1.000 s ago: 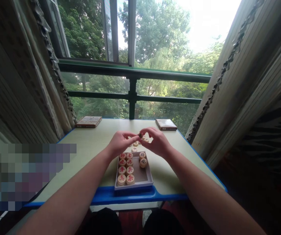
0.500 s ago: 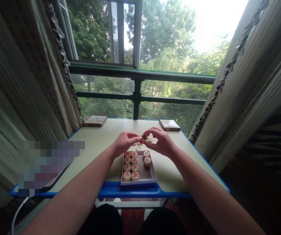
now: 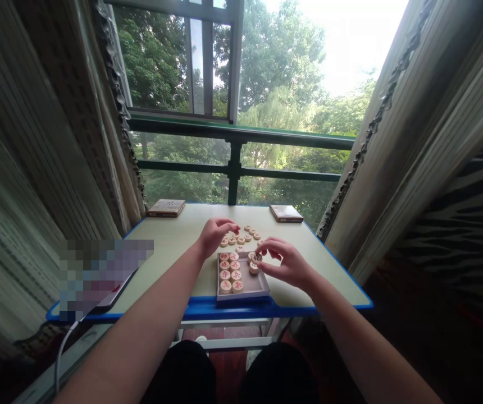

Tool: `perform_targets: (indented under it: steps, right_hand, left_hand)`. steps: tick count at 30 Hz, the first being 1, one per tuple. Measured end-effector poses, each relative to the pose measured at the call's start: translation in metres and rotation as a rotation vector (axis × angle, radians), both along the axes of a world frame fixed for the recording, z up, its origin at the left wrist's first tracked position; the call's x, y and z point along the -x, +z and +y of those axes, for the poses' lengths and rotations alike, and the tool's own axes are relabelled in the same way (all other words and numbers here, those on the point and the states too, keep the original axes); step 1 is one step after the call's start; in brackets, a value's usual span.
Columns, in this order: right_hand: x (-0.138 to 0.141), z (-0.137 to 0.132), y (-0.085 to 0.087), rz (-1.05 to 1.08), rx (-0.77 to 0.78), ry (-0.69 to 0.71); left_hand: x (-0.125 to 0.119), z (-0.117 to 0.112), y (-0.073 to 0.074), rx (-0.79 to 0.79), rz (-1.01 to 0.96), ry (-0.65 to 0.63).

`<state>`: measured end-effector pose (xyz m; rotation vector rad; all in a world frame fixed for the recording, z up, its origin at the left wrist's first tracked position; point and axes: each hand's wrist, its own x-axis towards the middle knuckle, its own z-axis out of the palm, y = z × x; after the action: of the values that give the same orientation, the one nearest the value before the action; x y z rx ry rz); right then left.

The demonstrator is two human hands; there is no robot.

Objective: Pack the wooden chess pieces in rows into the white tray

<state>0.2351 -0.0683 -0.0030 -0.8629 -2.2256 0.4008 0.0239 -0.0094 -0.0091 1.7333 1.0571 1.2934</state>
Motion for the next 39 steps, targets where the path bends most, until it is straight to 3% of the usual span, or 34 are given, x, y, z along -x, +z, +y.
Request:
perform_targets:
  steps: [5, 10, 18, 39]
  right_hand:
    - [-0.002, -0.021, -0.025, -0.023, 0.056, -0.056]
    - [0.0, -0.022, -0.024, -0.098, 0.094, -0.05]
    - [0.002, -0.02, -0.026, -0.139, 0.139, -0.056]
    - [0.005, -0.023, -0.026, -0.196, 0.178, -0.146]
  left_hand:
    - [0.001, -0.001, -0.003, -0.059, 0.271, 0.164]
    - [0.01, -0.014, -0.004, -0.004, 0.482, 0.099]
    - [0.033, -0.025, -0.034, -0.163, 0.49, 0.448]
    - [0.032, -0.022, -0.042, -0.204, 0.564, 0.454]
